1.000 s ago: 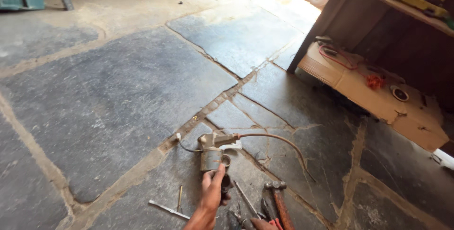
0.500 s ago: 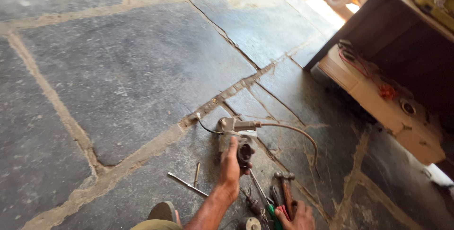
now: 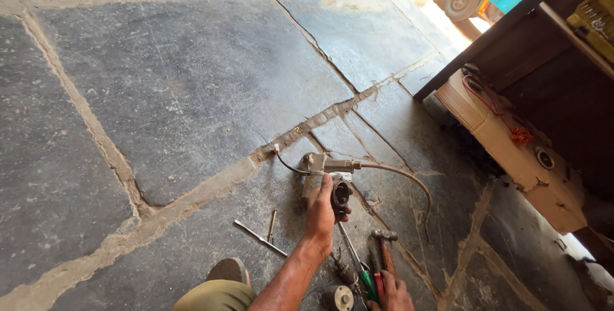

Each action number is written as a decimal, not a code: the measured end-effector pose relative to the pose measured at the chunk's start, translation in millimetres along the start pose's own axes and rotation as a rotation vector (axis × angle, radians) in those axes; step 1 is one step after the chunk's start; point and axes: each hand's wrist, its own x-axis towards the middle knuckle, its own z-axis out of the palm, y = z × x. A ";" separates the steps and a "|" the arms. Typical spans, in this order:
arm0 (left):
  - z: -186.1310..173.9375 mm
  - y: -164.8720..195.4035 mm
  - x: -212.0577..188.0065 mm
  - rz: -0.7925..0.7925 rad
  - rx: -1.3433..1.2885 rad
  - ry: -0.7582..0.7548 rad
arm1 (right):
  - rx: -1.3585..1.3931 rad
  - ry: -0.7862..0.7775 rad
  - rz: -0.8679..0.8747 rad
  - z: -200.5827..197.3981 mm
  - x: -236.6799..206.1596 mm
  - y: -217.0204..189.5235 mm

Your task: The person sits on a stone floor and uses pliers, a screwdriver, and a hammer to disassemble and reassemble a small cylindrical mechanical component. They remove a metal ring, adjust internal parts, and tap the assembly with a hammer to seat components.

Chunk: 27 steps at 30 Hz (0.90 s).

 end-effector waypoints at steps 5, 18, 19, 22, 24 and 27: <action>2.4 6.4 -3.4 -0.006 -0.032 -0.019 | 0.109 0.058 -0.036 6.5 6.5 0.3; 14.0 38.4 -16.5 -0.060 -0.074 0.025 | 0.024 -0.029 -0.071 -36.7 12.5 -62.5; 14.4 41.4 -16.1 -0.047 -0.082 0.020 | 0.014 -0.032 -0.079 -39.9 12.8 -72.4; 16.6 47.5 -17.8 -0.022 -0.114 0.011 | -0.016 -0.046 -0.099 -41.5 18.1 -90.8; 17.8 53.0 -19.2 -0.016 -0.152 0.011 | -0.032 -0.053 -0.114 -37.3 26.4 -99.3; 18.4 62.1 -18.8 -0.109 -0.165 0.027 | -0.054 -0.060 -0.128 -30.9 38.4 -110.2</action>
